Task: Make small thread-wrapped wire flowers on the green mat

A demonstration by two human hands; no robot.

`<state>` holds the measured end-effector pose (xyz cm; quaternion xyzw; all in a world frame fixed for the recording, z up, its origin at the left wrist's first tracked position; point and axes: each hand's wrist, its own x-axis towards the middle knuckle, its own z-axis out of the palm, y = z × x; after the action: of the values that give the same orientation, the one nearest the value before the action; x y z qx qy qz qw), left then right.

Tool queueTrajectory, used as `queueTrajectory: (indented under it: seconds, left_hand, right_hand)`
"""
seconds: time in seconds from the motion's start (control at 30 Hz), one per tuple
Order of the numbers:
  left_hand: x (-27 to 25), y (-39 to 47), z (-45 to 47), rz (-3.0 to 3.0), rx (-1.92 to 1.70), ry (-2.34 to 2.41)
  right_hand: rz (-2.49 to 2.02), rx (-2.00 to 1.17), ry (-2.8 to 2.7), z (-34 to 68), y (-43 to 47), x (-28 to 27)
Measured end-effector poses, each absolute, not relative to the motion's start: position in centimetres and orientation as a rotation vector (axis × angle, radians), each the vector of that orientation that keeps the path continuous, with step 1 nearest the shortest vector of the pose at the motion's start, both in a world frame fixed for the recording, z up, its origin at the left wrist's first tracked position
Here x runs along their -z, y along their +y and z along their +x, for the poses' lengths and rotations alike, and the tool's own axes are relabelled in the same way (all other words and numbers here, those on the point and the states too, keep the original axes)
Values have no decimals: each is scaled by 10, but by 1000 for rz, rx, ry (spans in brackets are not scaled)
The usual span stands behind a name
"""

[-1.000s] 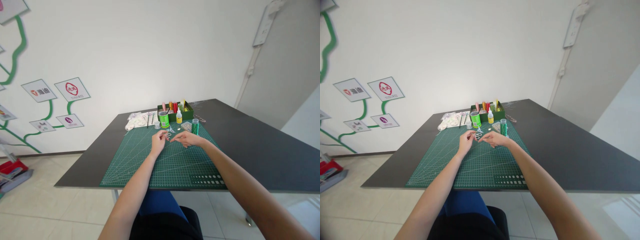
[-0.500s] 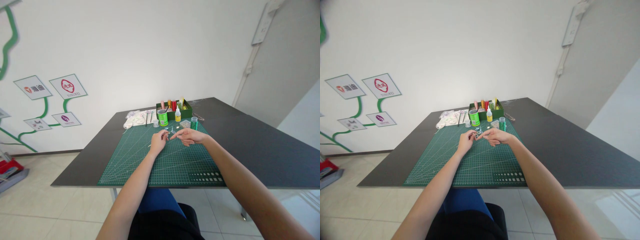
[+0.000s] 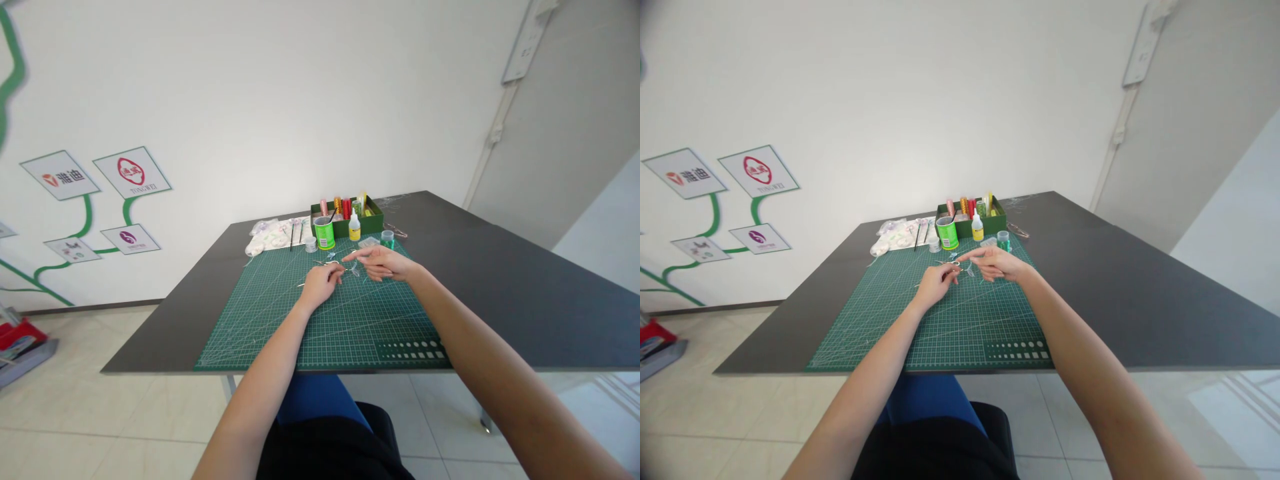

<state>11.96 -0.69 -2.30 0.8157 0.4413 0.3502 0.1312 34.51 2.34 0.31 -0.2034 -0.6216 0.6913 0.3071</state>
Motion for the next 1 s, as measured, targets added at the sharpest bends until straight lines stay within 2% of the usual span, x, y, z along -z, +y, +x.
queueTrajectory:
  seconds: [0.6, 1.0]
  left_hand:
    - [21, -9, 120, 2464, -957, 1207]
    - [21, -8, 121, 2340, -1198, 1112]
  right_hand:
    - [-718, -1757, -1667, 342, 36, 14]
    - [-690, -1863, -1644, 341, 39, 23]
